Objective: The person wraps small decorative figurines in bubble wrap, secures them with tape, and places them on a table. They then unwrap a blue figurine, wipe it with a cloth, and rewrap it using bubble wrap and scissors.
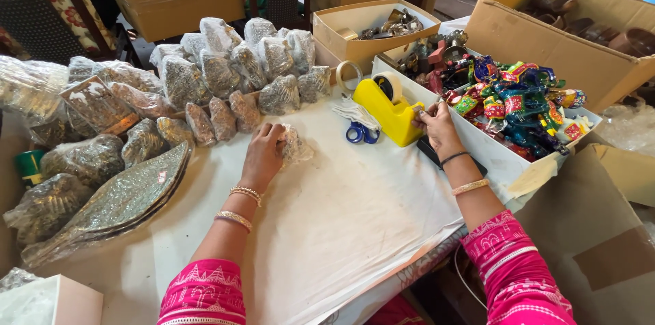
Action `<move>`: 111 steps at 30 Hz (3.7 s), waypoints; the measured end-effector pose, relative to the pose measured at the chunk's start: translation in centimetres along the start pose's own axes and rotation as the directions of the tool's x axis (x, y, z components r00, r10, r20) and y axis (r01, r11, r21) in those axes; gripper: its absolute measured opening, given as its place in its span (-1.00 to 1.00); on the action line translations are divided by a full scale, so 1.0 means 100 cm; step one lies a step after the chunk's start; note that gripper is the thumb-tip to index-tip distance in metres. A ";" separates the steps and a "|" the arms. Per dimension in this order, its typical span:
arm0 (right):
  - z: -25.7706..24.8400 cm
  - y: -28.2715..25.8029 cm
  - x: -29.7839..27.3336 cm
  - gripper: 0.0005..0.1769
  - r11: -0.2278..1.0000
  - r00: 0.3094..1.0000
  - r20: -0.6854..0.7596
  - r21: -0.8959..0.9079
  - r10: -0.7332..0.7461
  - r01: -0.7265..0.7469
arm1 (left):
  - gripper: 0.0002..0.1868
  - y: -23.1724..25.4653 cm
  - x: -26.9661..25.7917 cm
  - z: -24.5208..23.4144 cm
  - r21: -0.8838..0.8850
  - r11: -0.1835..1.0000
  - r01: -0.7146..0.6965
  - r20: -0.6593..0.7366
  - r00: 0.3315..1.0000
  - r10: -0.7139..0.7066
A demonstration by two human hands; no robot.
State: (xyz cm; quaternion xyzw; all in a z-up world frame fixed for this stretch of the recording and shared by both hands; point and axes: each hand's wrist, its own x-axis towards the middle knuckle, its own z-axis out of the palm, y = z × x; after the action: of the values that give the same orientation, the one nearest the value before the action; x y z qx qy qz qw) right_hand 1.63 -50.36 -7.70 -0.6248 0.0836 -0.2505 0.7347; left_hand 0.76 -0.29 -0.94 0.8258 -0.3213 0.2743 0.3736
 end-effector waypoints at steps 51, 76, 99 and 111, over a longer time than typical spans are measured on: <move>0.313 -0.045 -0.096 -0.76 0.788 0.682 0.717 -0.331 -0.148 0.519 | -0.74 0.007 0.003 -0.004 0.012 1.000 0.027 0.025 0.999 -0.027; 0.292 -0.046 -0.089 -0.76 0.841 0.648 0.747 -0.439 0.147 0.315 | -0.63 0.008 0.002 -0.009 -0.042 0.999 0.012 0.020 1.000 -0.011; 0.271 -0.008 -0.076 -0.35 0.987 0.402 0.903 -0.110 0.149 -0.120 | -0.47 0.003 0.005 -0.010 0.097 0.982 0.160 0.145 0.974 -0.173; 0.284 0.002 -0.078 -0.23 0.753 0.508 0.839 -0.461 0.196 0.470 | -0.54 -0.026 -0.003 0.000 -0.066 0.948 0.312 0.016 0.950 -0.312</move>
State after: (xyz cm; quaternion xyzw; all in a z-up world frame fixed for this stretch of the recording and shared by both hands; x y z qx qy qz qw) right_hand 7.35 -21.80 -3.60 -0.8791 -0.2603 0.0704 0.3931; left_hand 2.50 1.14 -2.29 0.8537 -0.1971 0.1984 0.4393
